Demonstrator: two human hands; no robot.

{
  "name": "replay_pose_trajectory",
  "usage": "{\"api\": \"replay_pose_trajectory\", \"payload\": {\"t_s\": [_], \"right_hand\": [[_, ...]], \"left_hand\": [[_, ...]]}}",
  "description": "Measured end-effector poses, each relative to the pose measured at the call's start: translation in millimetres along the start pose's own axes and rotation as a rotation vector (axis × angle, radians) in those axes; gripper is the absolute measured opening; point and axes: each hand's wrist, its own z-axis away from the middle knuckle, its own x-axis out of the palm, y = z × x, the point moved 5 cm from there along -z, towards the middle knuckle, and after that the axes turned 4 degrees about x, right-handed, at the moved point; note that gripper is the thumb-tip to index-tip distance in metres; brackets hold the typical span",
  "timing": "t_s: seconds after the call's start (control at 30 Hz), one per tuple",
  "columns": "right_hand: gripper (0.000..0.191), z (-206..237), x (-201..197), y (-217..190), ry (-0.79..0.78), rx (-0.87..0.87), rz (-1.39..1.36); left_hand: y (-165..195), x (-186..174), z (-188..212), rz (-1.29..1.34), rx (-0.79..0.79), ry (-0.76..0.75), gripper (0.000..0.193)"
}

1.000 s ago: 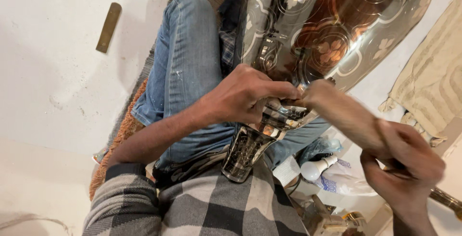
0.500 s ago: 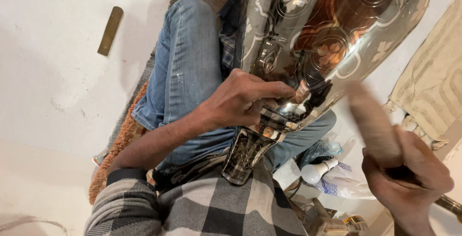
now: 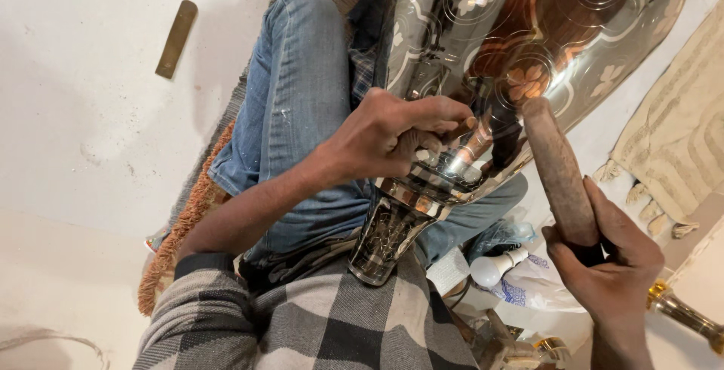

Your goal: The person holds a silver metal vase on their lap and uses a wooden mallet to repeatedly strike the surface. They rotate the vase to work on different sections, focusing on the neck and body.

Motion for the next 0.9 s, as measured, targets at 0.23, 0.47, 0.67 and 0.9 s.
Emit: {"api": "replay_pose_trajectory", "payload": {"t_s": [0.23, 0.47, 0.67, 0.9], "right_hand": [[0.067, 7.3, -3.4, 22.2, 0.005, 0.032, -0.008], [0.041, 7.2, -10.4, -8.6, 0.090, -0.209, 0.154], [0.036, 0.8, -14.2, -8.3, 0.143, -0.193, 0.296], [0.043, -4.9, -16.5, -16.1, 0.012, -0.267, 0.366]], "left_hand": [[-1.8, -2.4, -11.4, -0.001, 0.045, -0.127, 0.060], [-10.0, -0.2, -11.3, 0.019, 0.085, -0.181, 0.062], [-10.8, 2.1, -8.5, -0.018, 0.089, -0.193, 0.067], [-5.7, -1.9, -5.5, -0.009, 0.046, -0.192, 0.068]]}}
